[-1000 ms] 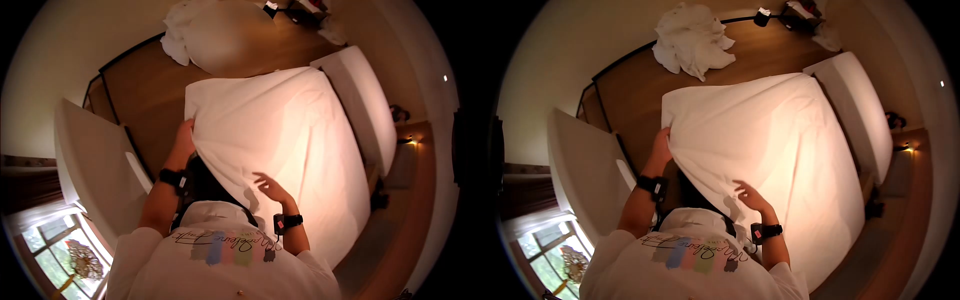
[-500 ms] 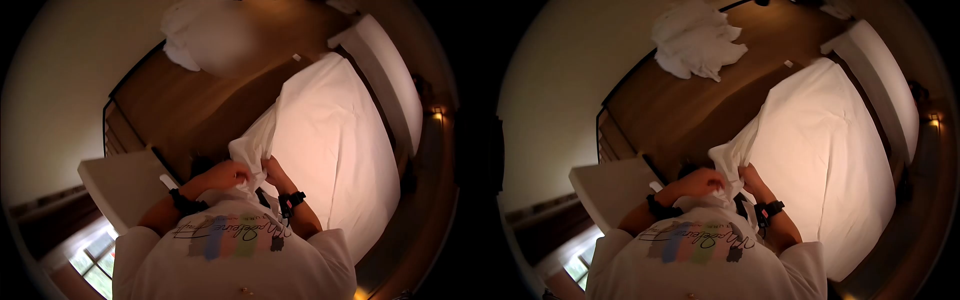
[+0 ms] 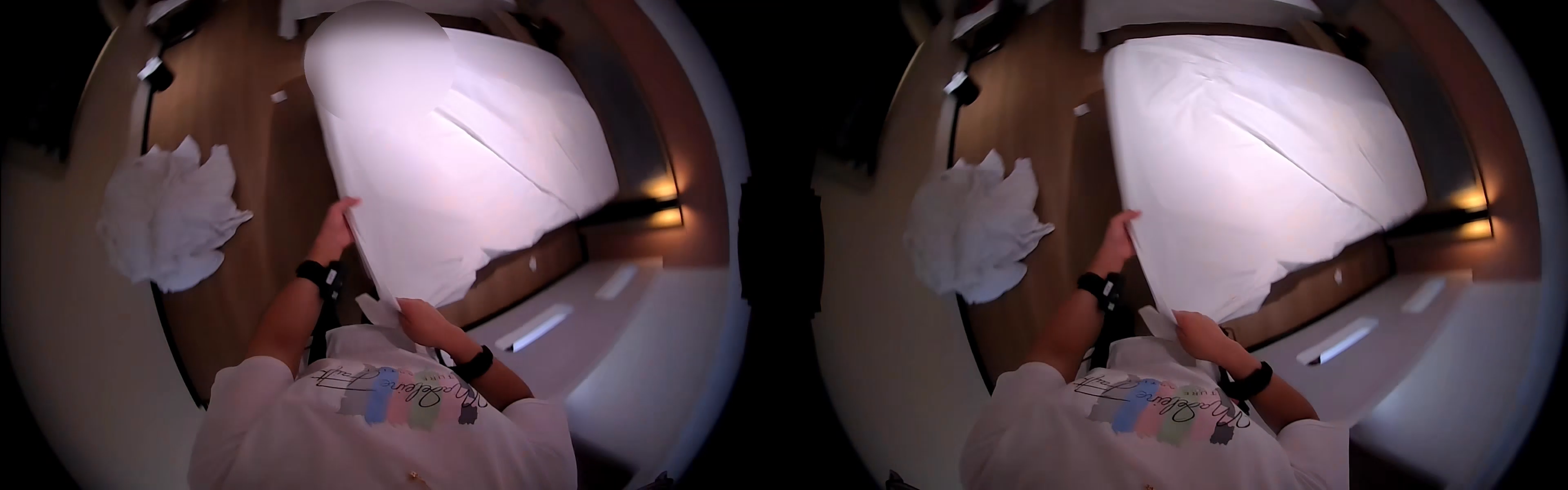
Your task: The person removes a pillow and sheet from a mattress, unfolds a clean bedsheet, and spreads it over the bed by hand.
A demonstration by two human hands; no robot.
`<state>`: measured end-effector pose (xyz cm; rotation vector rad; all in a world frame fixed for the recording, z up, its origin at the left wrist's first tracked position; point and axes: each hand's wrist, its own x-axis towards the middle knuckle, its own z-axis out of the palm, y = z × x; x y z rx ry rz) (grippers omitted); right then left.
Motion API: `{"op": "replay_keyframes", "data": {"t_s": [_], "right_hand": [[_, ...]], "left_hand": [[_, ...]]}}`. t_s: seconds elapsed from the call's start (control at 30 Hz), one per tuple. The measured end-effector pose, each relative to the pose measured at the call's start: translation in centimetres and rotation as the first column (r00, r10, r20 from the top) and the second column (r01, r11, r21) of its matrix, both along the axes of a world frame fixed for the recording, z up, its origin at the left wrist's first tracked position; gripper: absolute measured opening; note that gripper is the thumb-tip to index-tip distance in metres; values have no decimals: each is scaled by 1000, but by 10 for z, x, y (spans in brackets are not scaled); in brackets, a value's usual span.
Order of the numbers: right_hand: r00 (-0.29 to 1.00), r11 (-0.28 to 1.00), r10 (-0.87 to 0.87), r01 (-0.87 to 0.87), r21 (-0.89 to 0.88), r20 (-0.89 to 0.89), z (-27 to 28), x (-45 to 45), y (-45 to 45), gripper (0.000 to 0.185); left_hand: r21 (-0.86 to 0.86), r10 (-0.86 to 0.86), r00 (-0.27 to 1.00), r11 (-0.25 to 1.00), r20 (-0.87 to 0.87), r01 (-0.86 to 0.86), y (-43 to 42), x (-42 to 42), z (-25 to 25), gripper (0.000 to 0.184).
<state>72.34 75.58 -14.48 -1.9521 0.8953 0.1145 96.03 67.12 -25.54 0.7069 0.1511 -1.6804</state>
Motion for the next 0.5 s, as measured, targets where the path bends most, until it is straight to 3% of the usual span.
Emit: {"op": "replay_keyframes", "data": {"t_s": [0.03,0.07,0.1,0.17,0.2,0.27,0.3,0.33,0.37,0.4,0.5], "right_hand": [[995,994,-96,95,-61,-8,8,-6,13,20],[989,988,-148,147,-58,-24,26,-10,19,20],[973,980,-173,154,-128,-152,49,-11,23,20],[918,967,-195,120,-226,-346,81,-17,37,18],[909,961,-229,155,-227,-348,91,-22,50,18],[883,924,-217,49,-378,-416,105,-33,84,12],[878,921,-239,70,-383,-414,109,-38,101,12],[823,920,-249,35,-391,-511,113,-44,117,12],[757,919,-256,-4,-395,-601,115,-47,132,12],[754,915,-268,6,-403,-600,111,-51,142,12],[773,878,-366,103,-467,-519,67,-61,158,15]], "left_hand": [[-48,86,996,995,29,-84,-13,6,6,34],[-33,144,988,989,-49,-145,-29,14,8,34],[-69,127,988,989,-91,-133,-47,25,-3,33],[-105,232,972,968,36,-227,-65,42,15,34],[-108,268,963,959,31,-263,-71,52,30,34],[-157,226,973,964,51,-216,-89,92,11,35],[-149,256,954,961,154,-234,-85,105,28,38],[-138,232,967,966,104,-217,-87,127,23,41],[-107,184,973,980,141,-170,-71,136,55,46],[-141,156,983,980,94,-142,-75,160,34,49],[-146,165,949,981,269,-130,-75,203,-24,48]]}}
